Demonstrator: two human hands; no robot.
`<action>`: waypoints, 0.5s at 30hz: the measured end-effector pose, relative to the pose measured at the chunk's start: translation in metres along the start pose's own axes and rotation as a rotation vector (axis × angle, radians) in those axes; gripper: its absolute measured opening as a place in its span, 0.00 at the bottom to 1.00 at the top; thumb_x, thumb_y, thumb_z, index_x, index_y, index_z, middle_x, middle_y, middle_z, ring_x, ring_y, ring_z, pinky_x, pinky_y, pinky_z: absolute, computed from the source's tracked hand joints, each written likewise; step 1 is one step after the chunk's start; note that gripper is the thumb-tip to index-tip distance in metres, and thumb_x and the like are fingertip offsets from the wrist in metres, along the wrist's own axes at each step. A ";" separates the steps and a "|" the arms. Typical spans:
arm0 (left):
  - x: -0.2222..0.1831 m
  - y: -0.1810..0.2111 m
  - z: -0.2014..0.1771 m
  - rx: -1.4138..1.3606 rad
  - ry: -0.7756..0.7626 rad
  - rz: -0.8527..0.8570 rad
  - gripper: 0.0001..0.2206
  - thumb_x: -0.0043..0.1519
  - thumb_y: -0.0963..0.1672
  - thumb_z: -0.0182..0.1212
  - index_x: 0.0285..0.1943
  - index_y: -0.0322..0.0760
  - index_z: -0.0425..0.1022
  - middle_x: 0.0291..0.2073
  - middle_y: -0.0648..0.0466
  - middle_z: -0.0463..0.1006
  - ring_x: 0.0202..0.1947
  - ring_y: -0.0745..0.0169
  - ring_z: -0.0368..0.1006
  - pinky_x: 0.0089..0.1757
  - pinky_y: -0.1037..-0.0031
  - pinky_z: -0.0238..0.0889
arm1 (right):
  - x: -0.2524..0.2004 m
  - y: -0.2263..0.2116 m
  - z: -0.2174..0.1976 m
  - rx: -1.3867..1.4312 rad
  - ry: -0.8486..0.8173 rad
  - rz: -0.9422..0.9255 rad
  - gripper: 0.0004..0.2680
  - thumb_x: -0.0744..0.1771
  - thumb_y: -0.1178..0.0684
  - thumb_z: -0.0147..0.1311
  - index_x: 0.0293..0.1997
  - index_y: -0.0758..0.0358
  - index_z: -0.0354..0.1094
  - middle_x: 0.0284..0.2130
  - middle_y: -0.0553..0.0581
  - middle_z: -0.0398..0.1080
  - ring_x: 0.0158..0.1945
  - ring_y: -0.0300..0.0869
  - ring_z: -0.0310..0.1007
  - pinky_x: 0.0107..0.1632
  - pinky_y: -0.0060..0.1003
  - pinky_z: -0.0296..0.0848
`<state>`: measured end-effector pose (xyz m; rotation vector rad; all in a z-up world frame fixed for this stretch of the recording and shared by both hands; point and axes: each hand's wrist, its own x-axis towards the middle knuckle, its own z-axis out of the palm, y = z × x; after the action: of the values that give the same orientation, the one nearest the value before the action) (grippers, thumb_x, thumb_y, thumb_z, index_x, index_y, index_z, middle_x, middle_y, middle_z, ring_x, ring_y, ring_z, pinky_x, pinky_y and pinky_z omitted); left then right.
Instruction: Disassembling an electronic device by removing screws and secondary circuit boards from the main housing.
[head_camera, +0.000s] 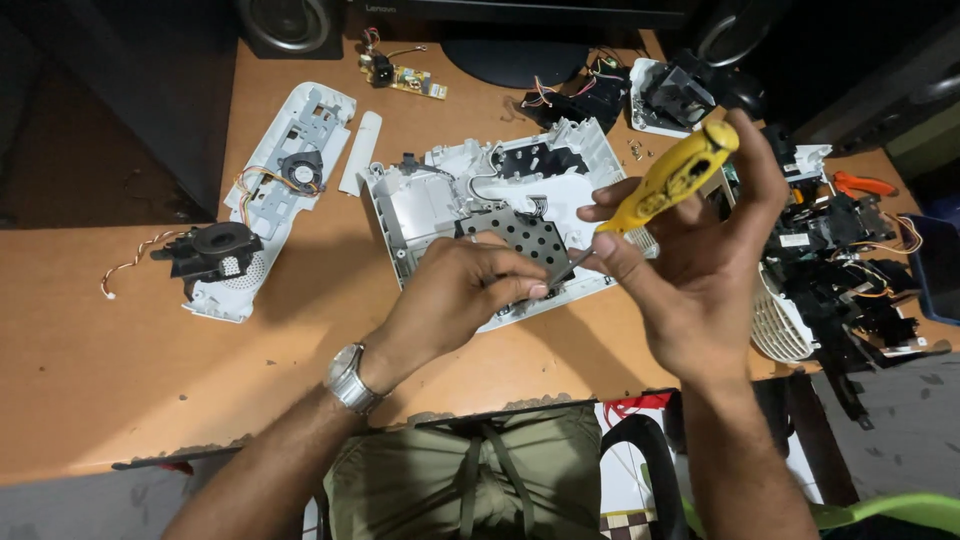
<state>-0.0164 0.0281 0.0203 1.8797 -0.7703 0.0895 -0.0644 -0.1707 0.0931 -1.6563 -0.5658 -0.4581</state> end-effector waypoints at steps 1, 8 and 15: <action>-0.002 -0.001 0.000 0.000 0.002 -0.001 0.08 0.62 0.47 0.66 0.44 0.44 0.85 0.31 0.58 0.84 0.36 0.67 0.78 0.38 0.77 0.67 | -0.003 0.002 0.002 0.000 -0.002 0.000 0.34 0.69 0.72 0.58 0.76 0.44 0.36 0.63 0.68 0.59 0.57 0.58 0.73 0.66 0.57 0.84; -0.010 -0.014 0.003 0.063 -0.011 0.117 0.07 0.64 0.45 0.62 0.44 0.42 0.85 0.32 0.59 0.86 0.39 0.64 0.77 0.38 0.75 0.68 | -0.019 0.023 0.009 -0.019 -0.040 -0.105 0.39 0.65 0.75 0.61 0.78 0.42 0.38 0.77 0.54 0.33 0.53 0.53 0.70 0.58 0.53 0.87; -0.015 -0.023 0.002 0.096 -0.090 0.141 0.09 0.67 0.44 0.57 0.44 0.43 0.85 0.36 0.57 0.84 0.39 0.61 0.77 0.41 0.72 0.68 | -0.021 0.029 0.018 -0.053 -0.049 -0.131 0.33 0.65 0.74 0.59 0.71 0.48 0.42 0.63 0.60 0.45 0.49 0.51 0.73 0.52 0.46 0.87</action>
<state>-0.0160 0.0388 -0.0050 1.9282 -0.9757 0.1332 -0.0642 -0.1589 0.0553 -1.6908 -0.7068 -0.5324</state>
